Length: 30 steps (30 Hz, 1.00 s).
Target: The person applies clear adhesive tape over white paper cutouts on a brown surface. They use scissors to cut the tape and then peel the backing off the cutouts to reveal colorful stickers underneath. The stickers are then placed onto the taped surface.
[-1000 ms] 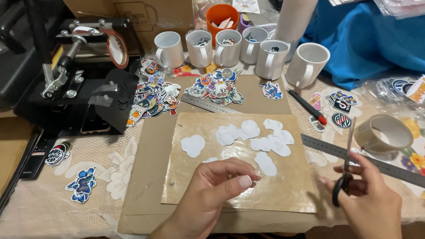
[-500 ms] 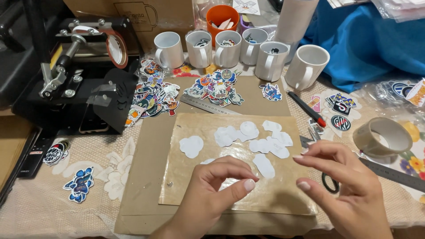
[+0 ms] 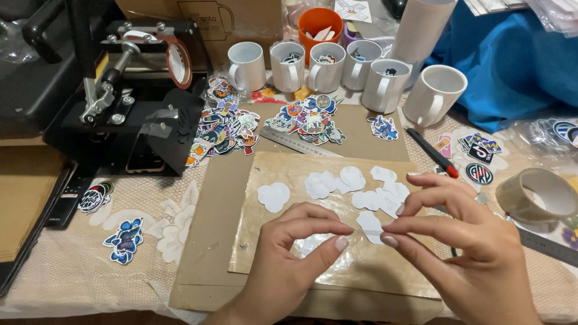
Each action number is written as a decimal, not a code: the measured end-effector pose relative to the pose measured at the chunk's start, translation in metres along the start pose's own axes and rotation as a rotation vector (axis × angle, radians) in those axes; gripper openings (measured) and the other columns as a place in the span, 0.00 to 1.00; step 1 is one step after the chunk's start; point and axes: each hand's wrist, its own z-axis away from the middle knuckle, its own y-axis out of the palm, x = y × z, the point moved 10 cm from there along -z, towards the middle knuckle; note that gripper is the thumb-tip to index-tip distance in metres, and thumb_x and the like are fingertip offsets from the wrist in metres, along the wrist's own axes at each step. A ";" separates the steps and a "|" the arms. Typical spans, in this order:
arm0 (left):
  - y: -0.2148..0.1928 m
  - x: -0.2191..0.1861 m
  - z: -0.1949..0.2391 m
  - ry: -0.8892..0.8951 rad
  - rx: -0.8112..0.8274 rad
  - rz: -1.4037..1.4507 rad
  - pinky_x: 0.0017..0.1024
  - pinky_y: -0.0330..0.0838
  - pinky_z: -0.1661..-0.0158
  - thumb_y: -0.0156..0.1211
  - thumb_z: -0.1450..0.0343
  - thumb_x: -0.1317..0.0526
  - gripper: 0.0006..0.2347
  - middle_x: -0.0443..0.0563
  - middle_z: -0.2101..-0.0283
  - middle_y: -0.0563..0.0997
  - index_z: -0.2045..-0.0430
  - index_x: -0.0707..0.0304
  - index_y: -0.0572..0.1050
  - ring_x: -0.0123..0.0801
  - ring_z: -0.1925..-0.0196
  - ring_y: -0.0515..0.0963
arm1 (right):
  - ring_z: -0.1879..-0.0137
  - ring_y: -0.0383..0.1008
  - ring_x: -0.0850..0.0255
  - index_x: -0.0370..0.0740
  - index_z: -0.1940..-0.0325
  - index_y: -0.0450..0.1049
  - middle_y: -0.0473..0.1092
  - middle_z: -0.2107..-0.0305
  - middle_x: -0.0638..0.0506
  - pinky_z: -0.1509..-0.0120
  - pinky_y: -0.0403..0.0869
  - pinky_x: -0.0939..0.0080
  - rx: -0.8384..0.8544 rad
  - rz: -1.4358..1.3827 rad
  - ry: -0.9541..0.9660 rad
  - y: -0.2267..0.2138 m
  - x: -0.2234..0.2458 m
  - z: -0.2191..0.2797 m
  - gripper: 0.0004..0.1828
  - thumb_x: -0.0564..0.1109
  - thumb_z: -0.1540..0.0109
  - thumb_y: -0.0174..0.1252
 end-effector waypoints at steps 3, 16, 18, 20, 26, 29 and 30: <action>-0.002 0.008 -0.001 -0.021 -0.033 0.028 0.26 0.74 0.49 0.63 0.31 0.64 0.07 0.47 0.60 0.82 0.63 0.60 0.84 0.29 0.54 0.81 | 0.41 0.77 0.50 0.45 0.68 0.81 0.72 0.66 0.53 0.33 0.74 0.54 -0.083 0.007 0.010 -0.002 0.004 -0.001 0.04 0.40 0.46 0.67; -0.019 -0.079 0.068 1.400 -0.259 -1.229 0.31 0.70 0.48 0.69 0.27 0.58 0.06 0.36 0.59 0.78 0.59 0.47 0.78 0.27 0.54 0.73 | 0.41 0.83 0.51 0.25 0.72 0.89 0.79 0.61 0.40 0.36 0.72 0.50 0.238 -0.896 0.849 0.048 -0.066 0.016 0.05 0.30 0.50 0.69; -0.012 -0.078 0.071 1.586 -0.231 -1.340 0.26 0.69 0.48 0.70 0.25 0.57 0.09 0.30 0.57 0.77 0.55 0.43 0.76 0.20 0.54 0.70 | 0.41 0.83 0.52 0.22 0.72 0.89 0.79 0.62 0.40 0.35 0.72 0.50 0.289 -0.896 0.847 0.050 -0.063 0.012 0.07 0.31 0.49 0.68; -0.008 -0.066 0.082 1.871 -0.337 -1.397 0.23 0.61 0.50 0.64 0.24 0.57 0.11 0.28 0.53 0.66 0.49 0.37 0.72 0.18 0.52 0.62 | 0.41 0.83 0.54 0.24 0.75 0.90 0.80 0.62 0.42 0.34 0.70 0.53 0.337 -0.855 0.915 0.054 -0.067 0.018 0.05 0.32 0.49 0.71; -0.001 -0.075 0.080 1.989 -0.329 -1.312 0.22 0.58 0.43 0.64 0.26 0.58 0.07 0.17 0.55 0.69 0.59 0.38 0.73 0.06 0.49 0.65 | 0.45 0.84 0.51 0.18 0.74 0.89 0.79 0.60 0.42 0.35 0.69 0.53 0.323 -0.819 1.080 0.057 -0.067 0.024 0.06 0.29 0.51 0.71; -0.001 -0.077 0.080 2.013 -0.281 -1.300 0.23 0.60 0.42 0.65 0.26 0.60 0.06 0.22 0.53 0.70 0.60 0.41 0.76 0.10 0.48 0.66 | 0.46 0.85 0.52 0.20 0.75 0.89 0.79 0.62 0.43 0.35 0.68 0.54 0.336 -0.808 1.046 0.058 -0.066 0.021 0.05 0.30 0.50 0.72; 0.001 -0.076 0.081 2.013 -0.279 -1.298 0.23 0.60 0.42 0.65 0.26 0.60 0.06 0.22 0.53 0.70 0.60 0.41 0.76 0.10 0.48 0.66 | 0.46 0.85 0.52 0.20 0.75 0.89 0.79 0.62 0.43 0.35 0.68 0.54 0.335 -0.808 1.048 0.058 -0.065 0.021 0.05 0.30 0.50 0.72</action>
